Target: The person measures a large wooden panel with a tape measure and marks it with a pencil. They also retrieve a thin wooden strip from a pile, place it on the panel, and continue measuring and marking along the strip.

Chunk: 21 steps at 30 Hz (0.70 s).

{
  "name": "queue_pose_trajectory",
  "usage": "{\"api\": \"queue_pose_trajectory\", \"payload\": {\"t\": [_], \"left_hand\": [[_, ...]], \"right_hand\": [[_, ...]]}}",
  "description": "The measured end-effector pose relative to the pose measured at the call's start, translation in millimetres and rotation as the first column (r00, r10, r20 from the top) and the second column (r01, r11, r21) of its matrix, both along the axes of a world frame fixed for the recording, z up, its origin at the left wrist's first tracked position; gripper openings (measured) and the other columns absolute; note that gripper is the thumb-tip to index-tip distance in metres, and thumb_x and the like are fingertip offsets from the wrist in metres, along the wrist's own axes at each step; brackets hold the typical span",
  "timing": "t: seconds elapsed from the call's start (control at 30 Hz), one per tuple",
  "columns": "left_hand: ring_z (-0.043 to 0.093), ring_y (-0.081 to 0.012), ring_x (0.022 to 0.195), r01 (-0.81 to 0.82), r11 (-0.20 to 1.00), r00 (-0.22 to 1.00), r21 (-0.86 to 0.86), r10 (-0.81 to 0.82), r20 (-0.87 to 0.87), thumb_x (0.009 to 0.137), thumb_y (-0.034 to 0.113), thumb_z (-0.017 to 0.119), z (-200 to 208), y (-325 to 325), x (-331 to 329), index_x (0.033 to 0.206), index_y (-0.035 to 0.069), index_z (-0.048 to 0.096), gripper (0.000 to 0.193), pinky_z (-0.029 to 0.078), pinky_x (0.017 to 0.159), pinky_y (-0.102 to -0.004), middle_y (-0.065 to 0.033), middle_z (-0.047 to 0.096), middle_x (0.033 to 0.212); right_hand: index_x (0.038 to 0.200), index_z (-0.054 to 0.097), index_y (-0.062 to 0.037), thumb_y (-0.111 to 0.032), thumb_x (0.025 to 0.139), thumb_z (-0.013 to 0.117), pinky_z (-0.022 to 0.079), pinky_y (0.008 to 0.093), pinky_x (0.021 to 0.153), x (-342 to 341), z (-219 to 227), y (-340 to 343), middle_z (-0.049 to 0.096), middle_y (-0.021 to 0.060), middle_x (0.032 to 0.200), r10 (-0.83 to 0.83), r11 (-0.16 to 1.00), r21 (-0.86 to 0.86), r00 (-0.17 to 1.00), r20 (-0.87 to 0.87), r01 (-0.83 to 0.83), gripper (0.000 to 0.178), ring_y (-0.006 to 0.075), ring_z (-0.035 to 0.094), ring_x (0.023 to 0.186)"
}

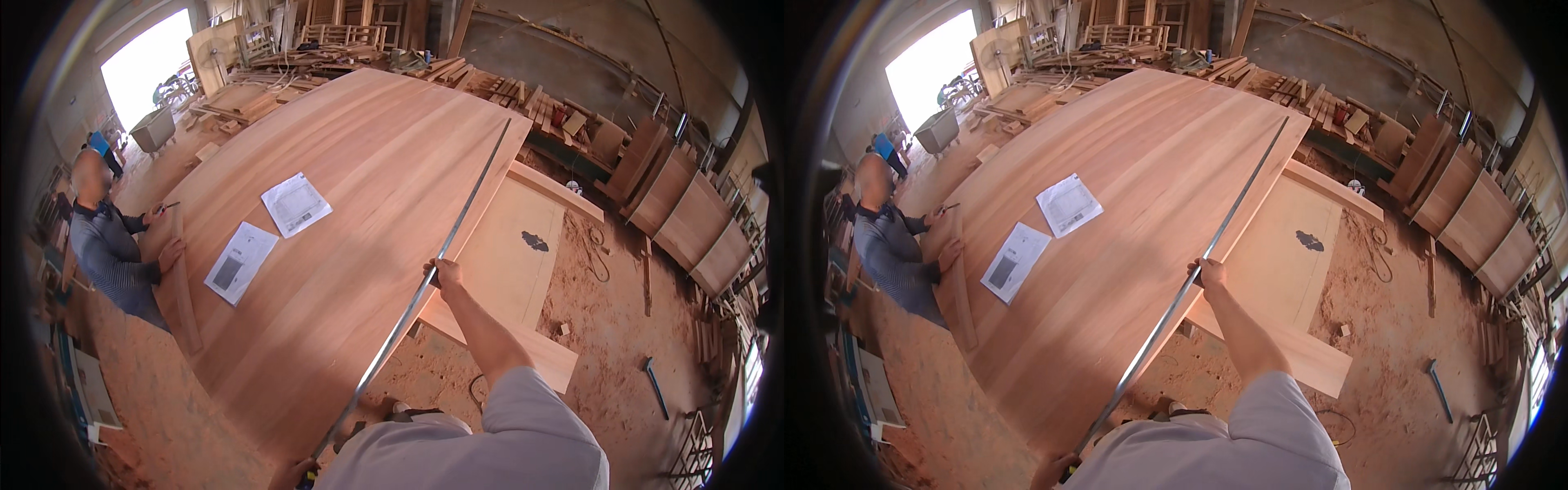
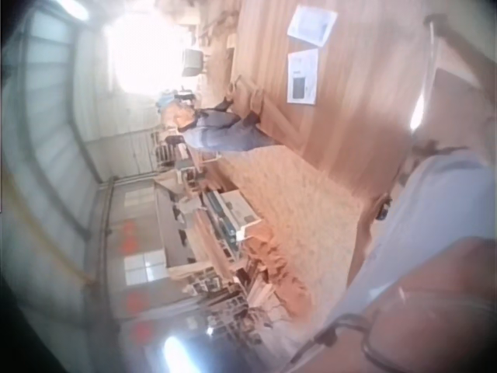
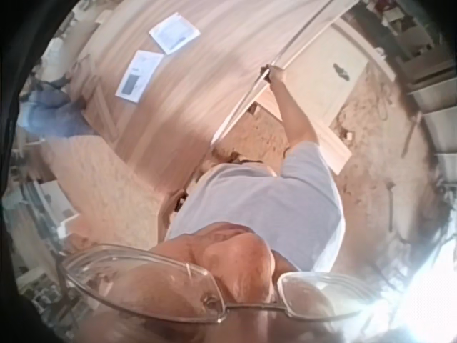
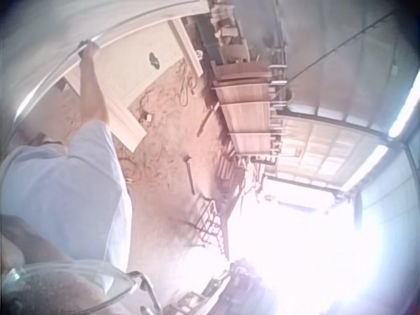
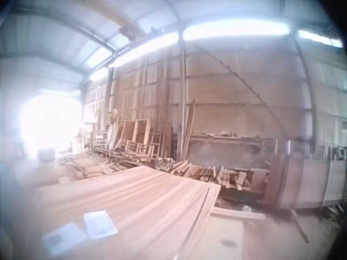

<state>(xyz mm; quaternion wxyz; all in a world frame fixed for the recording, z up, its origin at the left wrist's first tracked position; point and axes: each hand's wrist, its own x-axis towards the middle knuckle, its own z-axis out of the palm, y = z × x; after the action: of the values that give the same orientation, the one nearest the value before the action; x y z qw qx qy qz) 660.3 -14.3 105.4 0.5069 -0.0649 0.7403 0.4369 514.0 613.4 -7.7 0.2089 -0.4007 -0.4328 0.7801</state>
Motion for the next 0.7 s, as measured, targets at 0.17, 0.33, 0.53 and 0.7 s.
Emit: {"api": "queue_pose_trajectory", "payload": {"t": [0.17,0.33,0.53,0.7], "left_hand": [[0.063,-0.0129,0.068,0.082,0.99,0.971,0.114,-0.053,-0.235,0.095,0.021,0.061,-34.0,60.4,-37.8,0.083,-0.003,0.074,0.031,0.049,0.067,-0.0272,-0.0056,0.069,0.073],[0.062,-0.0125,0.067,0.099,0.975,0.967,0.197,-0.048,-0.25,0.094,0.019,0.061,-34.4,116.8,-62.0,0.082,-0.003,0.074,0.028,0.049,0.066,-0.027,-0.005,0.069,0.073],[0.061,-0.012,0.067,0.095,0.979,0.971,0.178,-0.052,-0.234,0.093,0.019,0.064,-43.8,134.1,-74.2,0.082,-0.003,0.074,0.027,0.049,0.066,-0.0281,-0.004,0.068,0.073],[0.062,-0.0133,0.071,0.019,0.993,0.948,0.112,0.018,-0.316,0.093,0.022,0.065,-34.5,87.1,-68.2,0.086,-0.002,0.075,0.027,0.051,0.067,-0.0314,-0.005,0.07,0.077]], "right_hand": [[0.102,0.063,-0.0001,-0.016,0.1,0.055,0.064,0.0373,0.067,14.1,11.7,-16.1,0.073,0.0151,0.089,0.068,0.997,0.036,0.998,-0.008,-0.067,0.018,0.0239,0.072,0.076],[0.111,0.064,-0.0031,-0.024,0.1,0.055,0.063,0.0357,0.069,33.3,29.9,-16.1,0.074,0.0106,0.095,0.222,0.971,0.065,0.97,0.1,-0.229,0.025,0.0227,0.073,0.083],[0.116,0.064,-0.0019,-0.025,0.101,0.056,0.061,0.0369,0.07,59.8,12.5,-26.9,0.074,0.0141,0.102,0.335,0.936,0.055,0.926,0.177,-0.349,0.029,0.0239,0.073,0.083],[0.112,0.066,-0.0048,-0.028,0.099,0.06,0.06,0.0347,0.068,84.1,-18.4,-74.8,0.074,0.0118,0.096,0.473,0.875,0.006,0.857,0.206,-0.485,0.028,0.0216,0.072,0.078]]}}
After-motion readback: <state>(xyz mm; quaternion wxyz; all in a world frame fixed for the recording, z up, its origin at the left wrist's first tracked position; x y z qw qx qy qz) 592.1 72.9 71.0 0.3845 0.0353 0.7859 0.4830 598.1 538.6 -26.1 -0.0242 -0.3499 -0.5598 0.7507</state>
